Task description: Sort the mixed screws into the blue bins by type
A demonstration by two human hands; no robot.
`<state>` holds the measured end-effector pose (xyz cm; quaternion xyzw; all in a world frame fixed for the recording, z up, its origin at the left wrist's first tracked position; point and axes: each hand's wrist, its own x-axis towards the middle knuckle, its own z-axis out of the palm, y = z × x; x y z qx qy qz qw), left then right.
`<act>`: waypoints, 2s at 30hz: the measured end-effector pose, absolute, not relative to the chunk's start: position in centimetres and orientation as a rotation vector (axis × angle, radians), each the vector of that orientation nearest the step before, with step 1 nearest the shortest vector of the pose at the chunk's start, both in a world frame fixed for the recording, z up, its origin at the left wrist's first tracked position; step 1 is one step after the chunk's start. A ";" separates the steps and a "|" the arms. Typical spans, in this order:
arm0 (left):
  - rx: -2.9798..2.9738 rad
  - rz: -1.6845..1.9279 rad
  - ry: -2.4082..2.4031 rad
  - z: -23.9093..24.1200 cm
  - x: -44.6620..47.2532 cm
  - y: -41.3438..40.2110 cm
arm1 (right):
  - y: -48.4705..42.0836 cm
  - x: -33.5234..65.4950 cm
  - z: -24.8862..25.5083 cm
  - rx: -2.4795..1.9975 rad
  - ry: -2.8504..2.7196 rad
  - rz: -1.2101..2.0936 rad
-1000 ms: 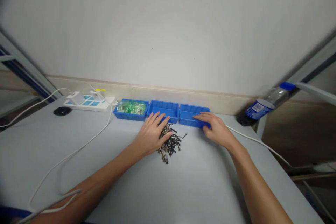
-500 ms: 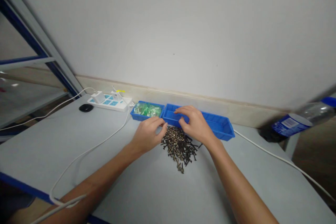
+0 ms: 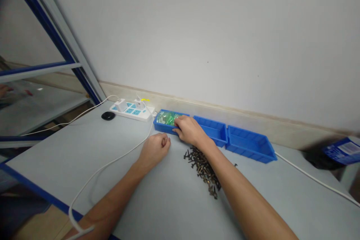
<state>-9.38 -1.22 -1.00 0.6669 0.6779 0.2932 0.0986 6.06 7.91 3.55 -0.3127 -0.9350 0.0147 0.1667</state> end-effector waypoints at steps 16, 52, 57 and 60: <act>1.045 1.604 0.792 1.1 -4.4 -2.7 | -3.3 12.3 7.0 -0.879 -2.363 0.199; 2.191 1.124 1.388 3.6 -4.1 0.0 | -4.4 21.9 1.4 -1.560 -1.993 0.361; 1.760 1.257 1.340 3.5 -5.8 0.1 | -4.5 21.4 1.0 -1.406 -2.028 0.291; 1.554 1.311 1.361 3.5 -6.8 0.2 | -4.2 19.5 1.7 -1.235 -2.035 0.215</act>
